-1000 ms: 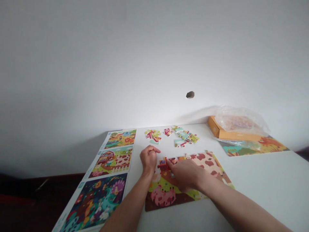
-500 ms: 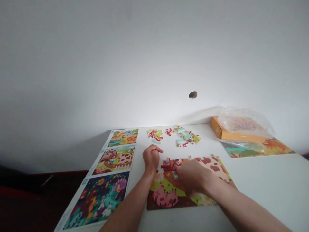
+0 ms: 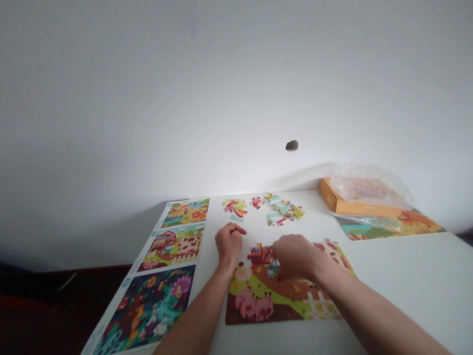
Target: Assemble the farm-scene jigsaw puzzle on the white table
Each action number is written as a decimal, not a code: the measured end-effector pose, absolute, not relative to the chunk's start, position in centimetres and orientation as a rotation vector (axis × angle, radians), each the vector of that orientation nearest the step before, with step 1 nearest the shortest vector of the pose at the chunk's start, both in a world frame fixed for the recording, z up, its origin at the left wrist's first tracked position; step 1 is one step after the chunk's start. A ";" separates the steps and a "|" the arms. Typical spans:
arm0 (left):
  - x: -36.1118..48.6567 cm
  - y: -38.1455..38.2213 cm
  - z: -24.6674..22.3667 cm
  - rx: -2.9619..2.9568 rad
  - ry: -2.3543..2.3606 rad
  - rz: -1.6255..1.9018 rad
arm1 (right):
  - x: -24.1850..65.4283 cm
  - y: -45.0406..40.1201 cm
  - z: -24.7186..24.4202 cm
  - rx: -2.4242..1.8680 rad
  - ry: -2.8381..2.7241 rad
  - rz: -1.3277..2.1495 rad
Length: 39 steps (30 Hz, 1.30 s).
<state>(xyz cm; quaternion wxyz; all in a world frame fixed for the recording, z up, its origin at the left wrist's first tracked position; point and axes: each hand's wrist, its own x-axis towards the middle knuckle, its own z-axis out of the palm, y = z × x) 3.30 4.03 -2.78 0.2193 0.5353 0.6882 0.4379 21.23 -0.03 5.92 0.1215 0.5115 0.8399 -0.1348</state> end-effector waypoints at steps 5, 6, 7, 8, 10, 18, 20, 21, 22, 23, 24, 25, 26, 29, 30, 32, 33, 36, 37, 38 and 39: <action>3.4 4.0 -3.0 1.640 1.940 1.099 | 23.8 4.7 3.7 2.166 2.364 -0.005; 3.4 4.1 -3.1 1.668 1.940 1.104 | 24.2 5.4 3.1 2.272 2.315 0.056; 3.4 4.1 -3.1 1.688 1.942 1.102 | 24.5 6.0 2.5 2.329 2.287 0.081; 3.4 4.1 -3.1 1.703 1.945 1.091 | 24.7 6.3 1.9 2.349 2.285 0.077; 3.4 4.2 -3.2 1.720 1.952 1.056 | 24.6 6.6 0.8 2.308 2.332 0.007; 3.4 4.3 -3.4 1.793 1.957 0.998 | 22.5 5.6 -1.0 2.148 2.556 -0.108; 3.4 4.4 -3.4 1.802 1.952 0.996 | 22.5 5.6 -1.0 2.151 2.540 -0.119; 3.4 4.4 -3.4 1.805 1.948 0.996 | 22.5 5.7 -1.0 2.161 2.527 -0.122; 3.3 4.4 -3.5 1.809 1.943 0.997 | 22.6 5.7 -1.1 2.174 2.522 -0.124; 3.3 4.4 -3.5 1.813 1.940 0.999 | 22.7 5.8 -1.2 2.185 2.528 -0.128; 3.3 4.4 -3.5 1.816 1.937 0.999 | 22.7 5.8 -1.2 2.193 2.543 -0.136; 3.3 4.4 -3.5 1.820 1.934 0.999 | 22.8 5.9 -1.3 2.201 2.565 -0.146; 3.3 4.4 -3.5 1.824 1.931 1.000 | 22.8 5.9 -1.4 2.213 2.582 -0.158; 3.3 4.5 -3.5 1.834 1.922 1.000 | 22.8 6.0 -1.6 2.246 2.578 -0.207; 3.3 4.5 -3.4 1.836 1.917 1.004 | 22.8 6.0 -1.6 2.254 2.574 -0.217; 3.4 4.5 -3.3 1.849 1.895 1.019 | 22.8 6.1 -1.7 2.247 2.606 -0.226; 3.5 4.5 -3.3 1.866 1.879 1.024 | 22.8 6.1 -1.7 2.233 2.647 -0.237; 3.8 4.3 -3.0 1.951 1.800 1.019 | 22.6 6.3 -2.2 2.182 2.862 -0.368; 4.0 4.2 -2.9 1.980 1.757 1.012 | 22.5 6.3 -2.4 2.164 2.953 -0.444; 4.1 4.2 -2.8 2.002 1.706 1.013 | 22.4 6.4 -2.6 2.147 3.042 -0.529; 4.2 4.2 -2.9 2.015 1.650 1.020 | 22.4 6.4 -2.9 2.126 3.124 -0.614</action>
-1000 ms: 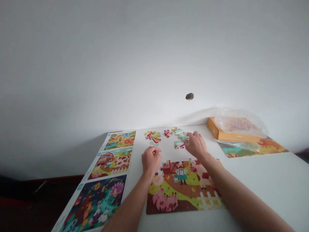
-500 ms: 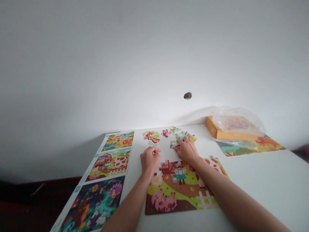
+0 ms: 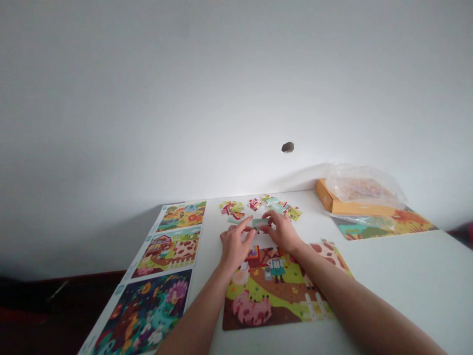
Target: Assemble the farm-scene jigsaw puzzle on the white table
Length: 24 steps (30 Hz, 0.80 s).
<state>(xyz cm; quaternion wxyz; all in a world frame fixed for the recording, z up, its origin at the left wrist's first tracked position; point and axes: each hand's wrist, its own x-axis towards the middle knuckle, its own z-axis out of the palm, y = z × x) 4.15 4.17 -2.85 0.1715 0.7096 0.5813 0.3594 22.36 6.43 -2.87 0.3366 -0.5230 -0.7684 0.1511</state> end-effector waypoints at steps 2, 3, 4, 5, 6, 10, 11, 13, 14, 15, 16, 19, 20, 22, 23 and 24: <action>4.2 4.2 -3.0 2.008 1.559 1.059 | 22.3 6.5 -3.3 -1.254 -1.948 0.463; 4.2 4.3 -3.2 1.993 1.530 1.087 | 22.3 6.5 -3.4 -1.220 -1.928 0.491; 4.1 4.3 -3.3 1.974 1.513 1.118 | 22.3 6.5 -3.5 -1.199 -1.911 0.512; 4.1 4.4 -3.5 1.958 1.501 1.145 | 22.3 6.5 -3.5 -1.186 -1.897 0.529; 4.0 4.5 -3.7 1.942 1.493 1.169 | 22.4 6.4 -3.6 -1.176 -1.886 0.541; 3.8 4.7 -4.0 1.913 1.487 1.208 | 22.4 6.3 -3.4 -1.160 -1.881 0.543; 3.8 4.8 -4.0 1.910 1.489 1.212 | 22.4 6.3 -3.3 -1.167 -1.887 0.519; 3.7 4.8 -4.2 1.894 1.500 1.235 | 22.4 6.4 -3.3 -1.233 -1.880 0.410; 3.7 4.9 -4.3 1.880 1.513 1.252 | 22.5 6.5 -3.2 -1.307 -1.855 0.321; 3.7 5.0 -4.4 1.863 1.534 1.269 | 22.6 6.5 -3.2 -1.407 -1.817 0.216; 3.6 5.0 -4.5 1.845 1.566 1.280 | 22.8 6.6 -3.1 -1.522 -1.774 0.108; 3.5 5.2 -4.8 1.809 1.696 1.274 | 23.2 6.7 -3.1 -1.846 -1.696 -0.125; 3.5 5.3 -4.9 1.806 1.745 1.263 | 23.4 6.7 -3.1 -1.921 -1.696 -0.157; 3.5 5.2 -4.7 1.811 1.849 1.220 | 23.5 6.7 -3.1 -2.014 -1.713 -0.170; 3.5 5.2 -4.5 1.818 1.904 1.188 | 23.5 6.7 -3.1 -2.038 -1.724 -0.163; 3.6 5.1 -4.3 1.826 1.958 1.152 | 23.5 6.7 -3.1 -2.049 -1.735 -0.156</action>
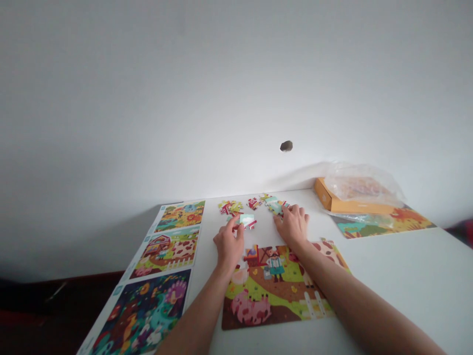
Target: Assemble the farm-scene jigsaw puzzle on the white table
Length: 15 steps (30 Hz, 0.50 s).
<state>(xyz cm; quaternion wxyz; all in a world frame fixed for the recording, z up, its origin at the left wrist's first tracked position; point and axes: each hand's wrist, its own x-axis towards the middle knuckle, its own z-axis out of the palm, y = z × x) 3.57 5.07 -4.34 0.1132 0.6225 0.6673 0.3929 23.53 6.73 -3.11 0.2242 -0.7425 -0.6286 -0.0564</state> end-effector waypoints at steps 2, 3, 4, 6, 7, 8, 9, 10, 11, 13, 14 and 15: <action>3.7 4.8 -4.0 1.842 2.044 1.088 | 23.5 6.8 -3.1 -2.038 -1.757 -0.152; 3.7 4.7 -3.8 1.852 2.071 1.065 | 23.6 6.8 -3.1 -2.019 -1.771 -0.158; 3.7 4.6 -3.7 1.863 2.088 1.049 | 23.6 6.8 -3.1 -1.998 -1.787 -0.165; 3.8 4.5 -3.5 1.879 2.114 1.029 | 23.7 7.0 -3.1 -1.963 -1.829 -0.160; 3.8 4.5 -3.5 1.881 2.125 1.025 | 23.8 7.1 -3.1 -1.957 -1.846 -0.146; 3.9 4.4 -3.4 1.879 2.130 1.026 | 23.9 7.3 -3.2 -1.960 -1.857 -0.129; 3.9 4.4 -3.4 1.877 2.130 1.029 | 24.0 7.4 -3.2 -1.965 -1.864 -0.112; 3.9 4.4 -3.4 1.875 2.123 1.033 | 24.1 7.5 -3.3 -1.968 -1.869 -0.100; 3.9 4.4 -3.4 1.879 2.110 1.037 | 24.1 7.6 -3.4 -1.968 -1.873 -0.091; 3.9 4.5 -3.3 1.895 2.081 1.043 | 24.2 7.7 -3.4 -1.960 -1.878 -0.078; 3.9 4.5 -3.3 1.905 2.071 1.044 | 24.1 7.7 -3.5 -1.954 -1.877 -0.068; 3.9 4.4 -3.3 1.917 2.065 1.044 | 24.1 7.7 -3.5 -1.948 -1.872 -0.054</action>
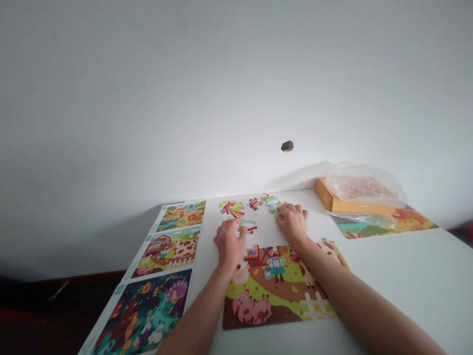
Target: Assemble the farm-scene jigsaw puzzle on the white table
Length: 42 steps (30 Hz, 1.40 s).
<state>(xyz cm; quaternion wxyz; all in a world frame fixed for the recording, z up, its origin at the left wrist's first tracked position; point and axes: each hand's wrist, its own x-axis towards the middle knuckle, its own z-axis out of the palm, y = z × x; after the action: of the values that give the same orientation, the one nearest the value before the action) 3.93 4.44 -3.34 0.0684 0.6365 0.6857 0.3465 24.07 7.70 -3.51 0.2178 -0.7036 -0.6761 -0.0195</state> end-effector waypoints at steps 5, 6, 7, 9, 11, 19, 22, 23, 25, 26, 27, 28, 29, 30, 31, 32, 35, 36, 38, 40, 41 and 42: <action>4.0 4.3 -3.3 1.987 2.018 1.028 | 23.6 7.7 -3.7 -1.930 -1.801 0.058; 4.1 4.3 -3.3 1.998 1.997 1.028 | 23.5 7.6 -3.6 -1.911 -1.786 0.081; 4.1 4.3 -3.3 2.008 1.972 1.032 | 23.3 7.6 -3.5 -1.866 -1.786 0.102; 4.1 4.3 -3.3 2.020 1.912 1.053 | 23.1 7.2 -3.2 -1.678 -1.847 0.140; 4.2 4.3 -3.3 2.015 1.853 1.079 | 22.9 6.7 -2.8 -1.407 -1.969 0.193; 3.9 4.8 -4.3 1.938 1.714 1.139 | 22.2 5.5 -2.1 -1.009 -2.176 0.364; 3.8 4.9 -4.6 1.926 1.714 1.155 | 22.2 5.7 -2.3 -1.016 -2.167 0.366; 3.8 4.9 -4.6 1.923 1.715 1.160 | 22.2 5.7 -2.3 -1.017 -2.167 0.364; 3.8 4.9 -4.6 1.919 1.713 1.167 | 22.2 5.8 -2.3 -1.022 -2.167 0.360; 3.8 4.9 -4.6 1.918 1.713 1.168 | 22.2 5.8 -2.3 -1.026 -2.166 0.355; 3.8 4.9 -4.5 1.917 1.715 1.167 | 22.2 5.7 -2.3 -1.031 -2.166 0.350; 3.8 4.9 -4.5 1.916 1.721 1.165 | 22.2 5.7 -2.2 -1.038 -2.168 0.341; 3.8 4.9 -4.4 1.913 1.730 1.165 | 22.2 5.7 -2.2 -1.050 -2.170 0.327; 3.8 4.8 -4.3 1.909 1.744 1.165 | 22.2 5.7 -2.2 -1.069 -2.174 0.309; 3.7 4.8 -4.3 1.904 1.760 1.167 | 22.3 5.6 -2.2 -1.097 -2.176 0.284; 3.7 4.8 -4.3 1.899 1.780 1.167 | 22.3 5.7 -2.3 -1.135 -2.177 0.253; 3.6 4.9 -4.3 1.873 1.837 1.159 | 22.3 5.8 -2.5 -1.313 -2.153 0.147; 3.6 5.0 -4.4 1.864 1.855 1.158 | 22.4 5.9 -2.6 -1.388 -2.121 0.107; 3.6 5.1 -4.4 1.854 1.881 1.161 | 22.4 6.1 -2.7 -1.551 -2.002 0.026; 3.6 5.1 -4.4 1.859 1.905 1.155 | 22.6 6.3 -2.9 -1.706 -1.829 -0.047; 3.6 5.1 -4.4 1.874 1.918 1.145 | 22.7 6.5 -2.9 -1.773 -1.741 -0.074; 3.6 5.1 -4.4 1.904 1.931 1.131 | 22.8 6.6 -3.0 -1.830 -1.665 -0.090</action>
<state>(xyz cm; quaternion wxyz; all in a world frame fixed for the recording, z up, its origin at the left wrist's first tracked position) 3.58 5.09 -4.44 0.1014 0.6447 0.6538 0.3830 22.80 6.62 -3.04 0.3269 -0.6986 -0.6355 -0.0345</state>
